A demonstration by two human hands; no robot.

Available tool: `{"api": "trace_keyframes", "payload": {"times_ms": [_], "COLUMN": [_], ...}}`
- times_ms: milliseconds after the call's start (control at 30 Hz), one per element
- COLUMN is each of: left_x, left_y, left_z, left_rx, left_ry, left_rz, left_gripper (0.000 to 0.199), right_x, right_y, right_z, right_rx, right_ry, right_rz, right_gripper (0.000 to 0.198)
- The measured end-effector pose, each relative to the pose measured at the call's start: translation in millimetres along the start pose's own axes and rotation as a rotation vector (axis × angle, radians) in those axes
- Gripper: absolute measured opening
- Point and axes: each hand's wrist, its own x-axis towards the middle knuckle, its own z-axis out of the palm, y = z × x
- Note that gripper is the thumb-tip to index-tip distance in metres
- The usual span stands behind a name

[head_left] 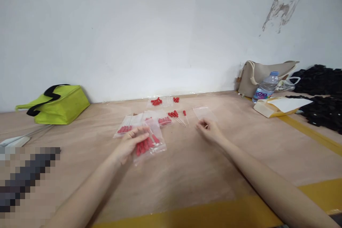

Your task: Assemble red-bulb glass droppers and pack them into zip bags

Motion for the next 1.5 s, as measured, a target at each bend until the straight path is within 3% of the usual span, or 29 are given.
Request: {"api": "trace_keyframes", "payload": {"times_ms": [100, 267, 467, 600, 700, 767, 867, 933, 1000, 1033, 1133, 1267, 1367, 1433, 1500], "left_x": [29.3, 71.1, 91.6, 96.2, 87.5, 74.6, 48.0, 30.1, 15.6, 10.2, 0.8, -4.1, -6.7, -7.7, -7.6], "left_y": [15.9, 24.6, 21.3, 18.7, 13.4, 6.6, -8.7, -20.4, -30.8, -34.8, -40.7, -41.4, -45.6, -48.7, -49.0], "left_z": [-39.2, -78.7, -80.8, -81.8, -75.4, -63.0, -33.9, -12.5, 6.6, 14.7, 34.1, 53.5, 61.3, 60.4, 55.0], "left_rx": [0.018, 0.191, 0.699, 0.827, 0.943, 1.07, 1.099, 1.052, 0.986, 0.959, 0.896, 0.895, 1.015, 1.13, 1.22], "left_ry": [0.104, 0.179, 0.248, 0.356, 0.508, 0.575, 0.406, 0.265, 0.128, 0.073, -0.022, -0.078, -0.161, -0.237, -0.317], "left_rz": [0.062, -0.021, 0.043, 0.117, 0.307, 0.561, 0.784, 0.832, 0.778, 0.736, 0.618, 0.529, 0.523, 0.529, 0.52], "left_gripper": [0.047, 0.053, 0.049, 0.043, 0.033, 0.023, 0.017, 0.014, 0.014, 0.014, 0.015, 0.026, 0.037, 0.043, 0.046], "right_x": [15.4, 21.5, 26.3, 33.7, 42.0, 46.6, 45.2, 35.1, 16.7, 4.7, -38.1, -86.6, -91.8, -75.0, -45.8], "right_y": [30.9, 57.4, 55.9, 51.4, 51.9, 52.6, 47.4, 35.7, 16.4, 4.5, -34.2, -71.0, -75.9, -68.7, -56.0], "right_z": [-19.0, -24.4, -22.7, -29.4, -35.7, -39.1, -41.3, -40.7, -38.4, -36.5, -25.8, 2.1, 21.1, 27.2, 29.3], "right_rx": [-0.339, -0.563, -0.546, -0.55, -0.489, -0.391, -0.243, -0.182, -0.07, 0.109, 0.439, 0.6, 0.573, 0.404, 0.179], "right_ry": [0.118, -0.011, 0.071, 0.166, 0.142, 0.119, 0.13, 0.115, 0.031, -0.084, -0.353, -0.659, -0.853, -0.9, -0.697], "right_rz": [-0.15, -0.072, 0.148, 0.417, 0.492, 0.48, 0.47, 0.468, 0.462, 0.47, 0.428, 0.358, 0.331, 0.314, 0.213], "right_gripper": [0.022, 0.037, 0.03, 0.062, 0.078, 0.071, 0.045, 0.026, 0.018, 0.016, 0.026, 0.054, 0.061, 0.047, 0.029]}}
